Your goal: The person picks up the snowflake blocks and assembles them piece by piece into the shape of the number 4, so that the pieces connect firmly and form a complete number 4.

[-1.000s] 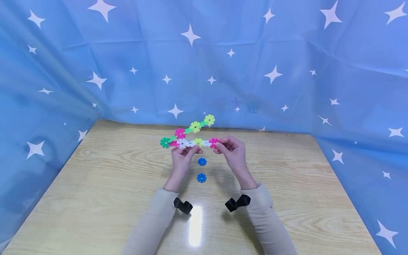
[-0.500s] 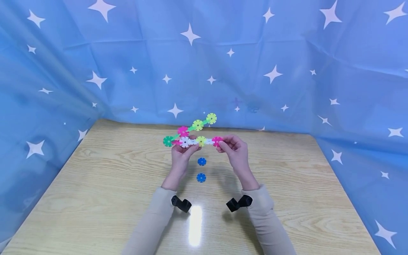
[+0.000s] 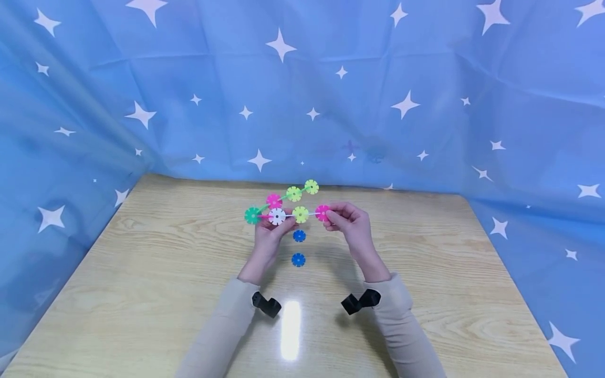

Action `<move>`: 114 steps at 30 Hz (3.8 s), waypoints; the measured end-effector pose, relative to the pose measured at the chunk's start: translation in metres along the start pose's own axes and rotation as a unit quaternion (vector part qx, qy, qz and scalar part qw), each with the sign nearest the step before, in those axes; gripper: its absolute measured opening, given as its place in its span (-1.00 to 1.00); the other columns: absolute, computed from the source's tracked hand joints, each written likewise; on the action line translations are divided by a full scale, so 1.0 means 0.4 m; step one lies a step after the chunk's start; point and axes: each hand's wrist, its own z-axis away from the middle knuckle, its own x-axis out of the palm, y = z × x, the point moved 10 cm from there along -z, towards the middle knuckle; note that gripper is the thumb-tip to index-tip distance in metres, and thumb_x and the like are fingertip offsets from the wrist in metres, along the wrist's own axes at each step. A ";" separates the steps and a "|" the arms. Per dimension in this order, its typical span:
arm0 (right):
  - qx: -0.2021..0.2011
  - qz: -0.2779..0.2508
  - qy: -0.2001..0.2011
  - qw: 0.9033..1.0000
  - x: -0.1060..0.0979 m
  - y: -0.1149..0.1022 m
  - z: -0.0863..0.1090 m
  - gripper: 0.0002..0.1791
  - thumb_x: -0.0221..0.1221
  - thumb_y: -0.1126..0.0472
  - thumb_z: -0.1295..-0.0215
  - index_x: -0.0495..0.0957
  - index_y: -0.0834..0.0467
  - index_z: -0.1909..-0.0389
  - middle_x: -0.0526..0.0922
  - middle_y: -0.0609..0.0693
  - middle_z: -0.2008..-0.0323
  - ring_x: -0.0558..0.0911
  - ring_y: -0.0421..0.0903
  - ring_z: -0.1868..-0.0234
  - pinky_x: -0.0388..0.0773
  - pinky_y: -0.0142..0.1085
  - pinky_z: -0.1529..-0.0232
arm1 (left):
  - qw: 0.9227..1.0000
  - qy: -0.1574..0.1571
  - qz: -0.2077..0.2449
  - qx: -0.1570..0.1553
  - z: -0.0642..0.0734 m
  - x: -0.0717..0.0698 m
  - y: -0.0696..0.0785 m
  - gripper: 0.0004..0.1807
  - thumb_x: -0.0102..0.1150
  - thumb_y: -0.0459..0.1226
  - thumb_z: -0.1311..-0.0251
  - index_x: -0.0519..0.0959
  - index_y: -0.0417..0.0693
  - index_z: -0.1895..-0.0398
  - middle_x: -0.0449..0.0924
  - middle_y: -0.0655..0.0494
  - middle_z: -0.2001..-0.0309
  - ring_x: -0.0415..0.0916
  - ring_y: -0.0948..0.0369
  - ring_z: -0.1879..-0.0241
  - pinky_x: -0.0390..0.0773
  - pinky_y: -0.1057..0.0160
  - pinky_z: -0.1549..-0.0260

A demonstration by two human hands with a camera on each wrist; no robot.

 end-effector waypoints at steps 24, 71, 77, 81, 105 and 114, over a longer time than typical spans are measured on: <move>0.041 0.369 -0.187 0.909 0.128 0.215 0.070 -0.62 0.38 0.37 0.05 0.60 0.36 0.14 0.59 0.08 0.34 0.51 -0.13 0.36 0.50 -0.40 0.36 | 0.990 0.088 0.112 -0.017 0.006 -0.064 -0.009 -0.75 0.09 -0.58 -0.13 0.67 -0.12 0.45 0.69 0.05 0.35 0.65 0.20 0.47 0.65 0.28 0.28; -0.360 0.301 0.074 0.880 0.147 -0.144 0.164 -0.87 0.26 0.55 0.01 0.51 0.35 0.47 0.63 0.14 0.55 0.63 -0.06 0.59 0.62 -0.34 0.57 | 0.993 0.078 0.090 0.029 0.033 0.021 -0.003 -0.87 0.17 -0.45 -0.18 0.65 -0.15 0.25 0.67 0.07 0.19 0.64 0.25 0.35 0.62 0.29 0.19; -0.364 0.309 0.096 0.874 0.143 -0.155 0.167 -0.86 0.24 0.57 0.04 0.50 0.35 0.50 0.62 0.14 0.58 0.62 -0.06 0.62 0.60 -0.36 0.61 | 0.995 0.081 0.050 0.037 0.037 0.029 -0.003 -0.76 0.22 -0.38 -0.17 0.60 -0.27 0.10 0.68 0.08 0.21 0.65 0.23 0.31 0.59 0.22 0.09; -0.349 0.306 0.098 0.880 0.139 -0.156 0.162 -0.86 0.25 0.56 0.02 0.49 0.34 0.51 0.62 0.14 0.58 0.61 -0.08 0.62 0.60 -0.37 0.61 | 0.995 0.091 0.020 0.030 0.038 0.029 -0.006 -0.70 0.22 -0.35 -0.18 0.57 -0.30 0.03 0.68 0.07 0.20 0.66 0.23 0.32 0.56 0.23 0.04; -0.285 0.237 0.055 0.927 0.151 -0.166 0.139 -0.88 0.28 0.55 -0.01 0.51 0.40 0.51 0.64 0.22 0.55 0.65 0.05 0.58 0.63 -0.29 0.57 | 0.994 0.075 -0.040 0.062 0.033 0.029 0.028 -0.66 0.20 -0.39 -0.18 0.52 -0.41 0.00 0.67 -0.02 0.14 0.65 0.27 0.31 0.57 0.27 0.07; -0.121 0.302 -0.038 0.945 0.144 -0.003 0.066 -0.84 0.33 0.42 -0.04 0.61 0.38 0.34 0.67 0.20 0.40 0.65 0.01 0.43 0.65 -0.28 0.39 | 0.993 0.070 0.015 0.097 0.010 0.006 0.056 -0.81 0.17 -0.51 -0.14 0.65 -0.18 0.21 0.68 0.09 0.18 0.63 0.26 0.32 0.61 0.23 0.14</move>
